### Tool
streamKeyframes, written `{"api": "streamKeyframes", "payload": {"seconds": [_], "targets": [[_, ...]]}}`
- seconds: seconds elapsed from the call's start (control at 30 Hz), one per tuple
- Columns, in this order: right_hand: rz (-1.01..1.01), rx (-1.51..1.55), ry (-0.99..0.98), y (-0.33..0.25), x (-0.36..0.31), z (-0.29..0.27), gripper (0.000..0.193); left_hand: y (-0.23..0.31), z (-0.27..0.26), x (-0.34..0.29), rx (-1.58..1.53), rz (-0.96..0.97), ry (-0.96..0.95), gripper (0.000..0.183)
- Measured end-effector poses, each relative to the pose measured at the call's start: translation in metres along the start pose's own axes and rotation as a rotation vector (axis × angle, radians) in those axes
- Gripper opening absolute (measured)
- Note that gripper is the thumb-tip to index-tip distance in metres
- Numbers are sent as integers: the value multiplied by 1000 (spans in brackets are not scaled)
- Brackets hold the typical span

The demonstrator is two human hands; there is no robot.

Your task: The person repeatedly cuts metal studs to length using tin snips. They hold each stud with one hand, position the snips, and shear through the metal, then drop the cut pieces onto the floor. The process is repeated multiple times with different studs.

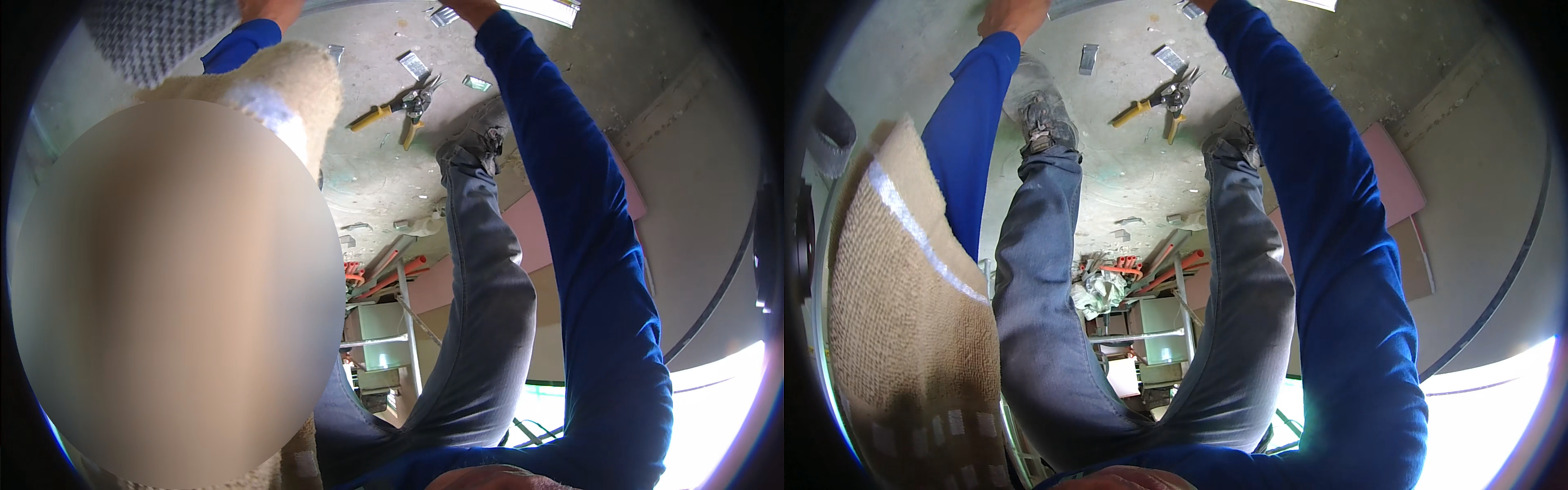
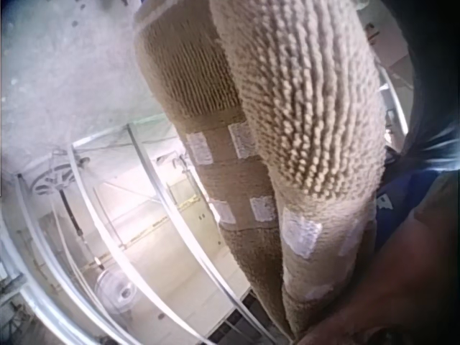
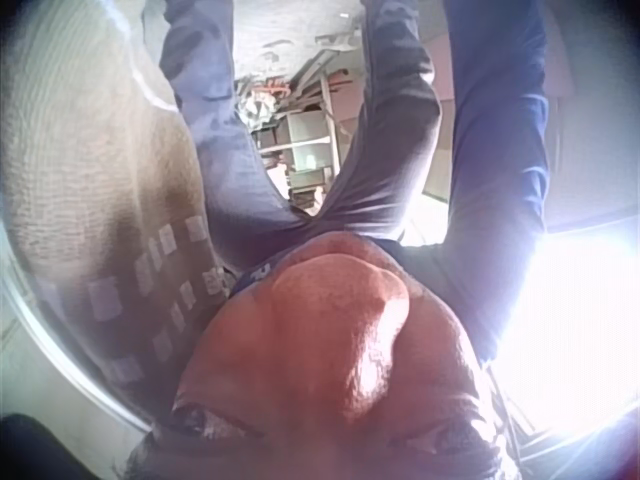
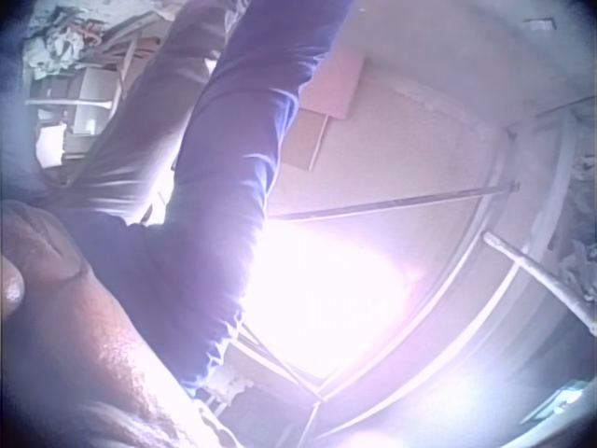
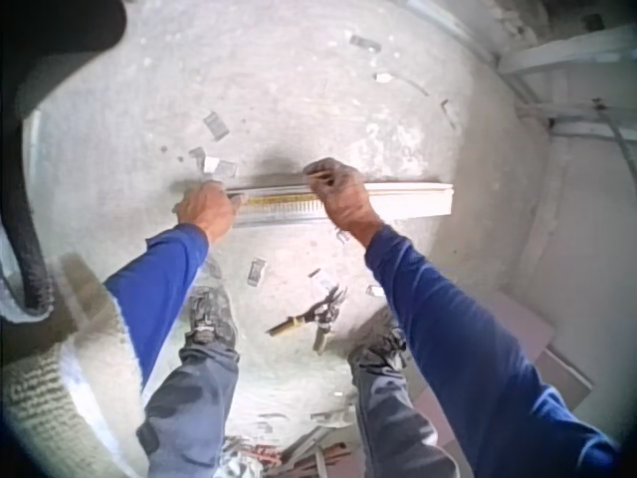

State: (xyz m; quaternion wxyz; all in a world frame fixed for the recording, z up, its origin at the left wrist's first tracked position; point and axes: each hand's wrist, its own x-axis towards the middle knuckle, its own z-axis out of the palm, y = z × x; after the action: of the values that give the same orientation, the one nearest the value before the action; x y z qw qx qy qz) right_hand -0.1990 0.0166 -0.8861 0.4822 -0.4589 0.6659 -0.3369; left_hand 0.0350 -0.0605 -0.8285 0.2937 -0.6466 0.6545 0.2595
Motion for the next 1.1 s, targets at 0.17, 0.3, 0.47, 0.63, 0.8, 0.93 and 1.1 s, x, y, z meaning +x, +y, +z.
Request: {"api": "streamKeyframes", "payload": {"seconds": [0.17,0.3,0.47,0.63,0.8,0.93,1.1], "targets": [[-59,-181,-88,-20,-6,43,19,-1,0,0,-29,-2,2,60],[-68,-263,-132,-24,-1,56,20,-2,0,2,-48,-8,-19,57],[-59,-182,-119,-17,5,54,21,-6,4,6,-61,13,-15,54],[-21,-224,-163,-18,6,52,21,-12,12,11,-116,42,-29,51],[-9,-198,-149,-20,4,53,23,-15,18,12,-131,65,27,50],[-19,-213,-147,-19,4,54,23,-14,15,12,-156,91,7,49],[-26,-252,-121,-20,3,56,23,-13,13,9,-138,96,35,48]]}}
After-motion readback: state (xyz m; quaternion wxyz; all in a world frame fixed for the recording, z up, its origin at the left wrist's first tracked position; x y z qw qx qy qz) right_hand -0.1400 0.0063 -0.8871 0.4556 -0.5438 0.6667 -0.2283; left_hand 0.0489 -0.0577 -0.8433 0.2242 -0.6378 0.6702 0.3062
